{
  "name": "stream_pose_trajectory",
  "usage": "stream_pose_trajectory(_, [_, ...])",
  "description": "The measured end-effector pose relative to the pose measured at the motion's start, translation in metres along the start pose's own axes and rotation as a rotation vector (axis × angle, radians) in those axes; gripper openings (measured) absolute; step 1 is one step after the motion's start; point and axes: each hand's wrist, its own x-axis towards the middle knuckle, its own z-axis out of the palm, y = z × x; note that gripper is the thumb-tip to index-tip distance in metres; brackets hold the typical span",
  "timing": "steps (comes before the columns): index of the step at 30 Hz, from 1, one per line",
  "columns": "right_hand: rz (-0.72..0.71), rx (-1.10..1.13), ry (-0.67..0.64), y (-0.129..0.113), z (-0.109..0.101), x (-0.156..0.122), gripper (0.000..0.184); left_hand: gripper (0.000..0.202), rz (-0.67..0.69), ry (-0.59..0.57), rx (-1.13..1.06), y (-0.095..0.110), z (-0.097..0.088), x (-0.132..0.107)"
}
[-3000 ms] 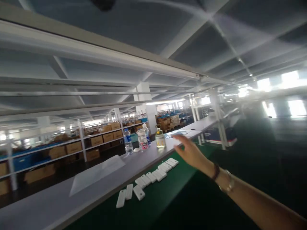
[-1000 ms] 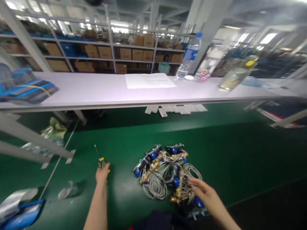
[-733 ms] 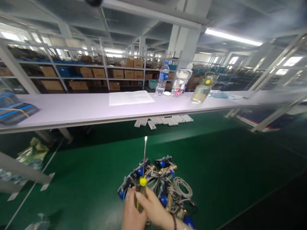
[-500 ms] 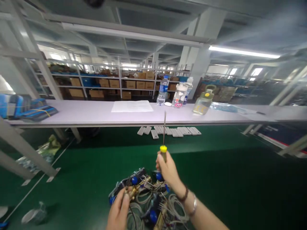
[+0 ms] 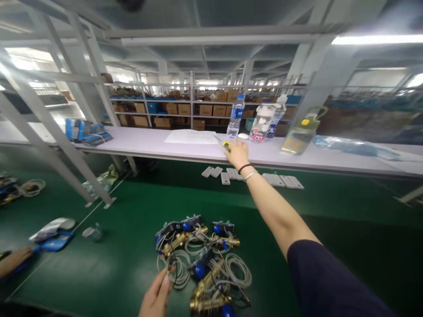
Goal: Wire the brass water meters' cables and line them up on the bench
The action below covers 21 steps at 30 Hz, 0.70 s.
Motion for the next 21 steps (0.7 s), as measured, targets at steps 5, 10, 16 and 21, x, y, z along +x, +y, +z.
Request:
stream_pose_trajectory(5, [-0.287,0.709,-0.119,-0.030,0.002,-0.134,0.043,0.066,0.115,-0.169,-0.045,0.036,0.001,-0.013])
stream_pose_trajectory(10, [-0.118,1.399,-1.097,-0.071,0.022,-0.315,0.090,0.058,-0.108,-0.546,-0.332,0.035,0.017,-0.019])
stream_pose_trajectory(16, [0.657,1.845,-1.006,-0.089,0.045,-0.419,0.060,0.043,-0.001,-0.628,0.276,0.019,0.009,-0.006])
stream_pose_trajectory(21, [1.171,1.946,-0.653,-0.079,0.044,-0.421,0.044,0.013,-0.140,-0.143,-0.042,0.005,0.007,0.063])
